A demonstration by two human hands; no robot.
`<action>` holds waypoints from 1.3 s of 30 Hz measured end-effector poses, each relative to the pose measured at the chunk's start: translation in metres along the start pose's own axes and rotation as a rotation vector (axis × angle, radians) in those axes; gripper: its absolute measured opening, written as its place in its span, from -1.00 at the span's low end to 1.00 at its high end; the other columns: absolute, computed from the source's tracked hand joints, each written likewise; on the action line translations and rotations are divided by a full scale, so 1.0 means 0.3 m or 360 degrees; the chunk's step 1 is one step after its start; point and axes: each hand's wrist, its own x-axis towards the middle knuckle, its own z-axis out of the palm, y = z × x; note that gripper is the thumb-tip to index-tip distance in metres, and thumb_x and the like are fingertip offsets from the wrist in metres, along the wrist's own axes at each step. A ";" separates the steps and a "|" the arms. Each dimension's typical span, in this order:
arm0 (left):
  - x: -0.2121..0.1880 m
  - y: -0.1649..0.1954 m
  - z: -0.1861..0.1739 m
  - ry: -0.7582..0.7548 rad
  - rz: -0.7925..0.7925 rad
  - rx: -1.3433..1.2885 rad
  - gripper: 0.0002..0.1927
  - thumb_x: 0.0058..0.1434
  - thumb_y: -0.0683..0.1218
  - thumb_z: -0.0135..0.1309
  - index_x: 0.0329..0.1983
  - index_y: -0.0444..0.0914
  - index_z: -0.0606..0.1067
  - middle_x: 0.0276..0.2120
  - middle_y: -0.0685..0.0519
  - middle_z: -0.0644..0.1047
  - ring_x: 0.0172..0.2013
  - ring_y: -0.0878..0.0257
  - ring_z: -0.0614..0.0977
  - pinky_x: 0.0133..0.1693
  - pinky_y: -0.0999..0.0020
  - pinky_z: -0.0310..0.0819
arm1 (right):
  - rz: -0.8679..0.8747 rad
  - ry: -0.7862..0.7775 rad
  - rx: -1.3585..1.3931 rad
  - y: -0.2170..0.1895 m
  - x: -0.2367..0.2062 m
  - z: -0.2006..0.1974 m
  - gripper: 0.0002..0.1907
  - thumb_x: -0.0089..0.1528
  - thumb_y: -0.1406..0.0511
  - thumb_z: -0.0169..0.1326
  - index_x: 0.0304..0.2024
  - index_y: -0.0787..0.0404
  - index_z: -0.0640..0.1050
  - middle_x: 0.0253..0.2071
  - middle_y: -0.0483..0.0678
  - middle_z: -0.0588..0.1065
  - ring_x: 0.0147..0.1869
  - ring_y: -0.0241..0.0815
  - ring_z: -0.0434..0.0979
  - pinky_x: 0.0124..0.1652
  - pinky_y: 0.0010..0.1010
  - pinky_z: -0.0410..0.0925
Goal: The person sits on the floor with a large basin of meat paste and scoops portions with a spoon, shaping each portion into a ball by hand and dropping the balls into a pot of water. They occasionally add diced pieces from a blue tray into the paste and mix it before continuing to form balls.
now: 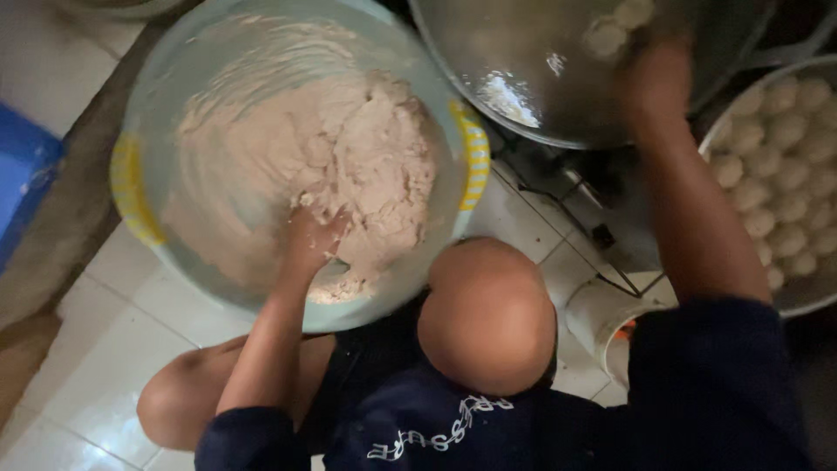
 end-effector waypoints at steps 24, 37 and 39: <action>0.070 0.093 0.097 -0.0409 0.0018 0.0428 -0.46 0.06 0.23 0.15 -0.08 -0.26 0.56 -0.14 -0.22 0.60 -0.06 -0.15 0.62 -0.07 -0.05 0.50 | -0.0329 -0.0438 0.0463 -0.575 -0.118 -0.212 -0.67 0.46 0.18 0.21 -0.09 0.38 0.54 -0.31 0.18 0.53 -0.20 -0.02 0.60 -0.13 -0.16 0.40; 0.117 -0.145 -0.867 0.1246 -0.0850 0.0086 -0.32 0.15 0.31 0.22 0.04 -0.34 0.49 -0.02 -0.34 0.55 0.05 -0.26 0.57 0.07 -0.15 0.42 | -0.0222 -0.0453 0.0350 -0.573 -0.124 -0.193 -0.68 0.44 0.25 0.18 0.11 0.37 0.56 -0.26 0.13 0.56 -0.15 -0.09 0.58 -0.16 -0.14 0.39; 0.098 -0.268 -0.928 0.1317 -0.1048 -0.0031 -0.29 0.12 0.30 0.23 0.01 -0.38 0.48 -0.03 -0.36 0.53 0.03 -0.28 0.56 0.07 -0.13 0.41 | -0.0145 -0.0487 0.0164 -0.554 -0.121 -0.166 -0.69 0.51 0.21 0.21 -0.01 0.39 0.55 -0.31 0.18 0.55 -0.25 -0.02 0.57 -0.18 -0.07 0.39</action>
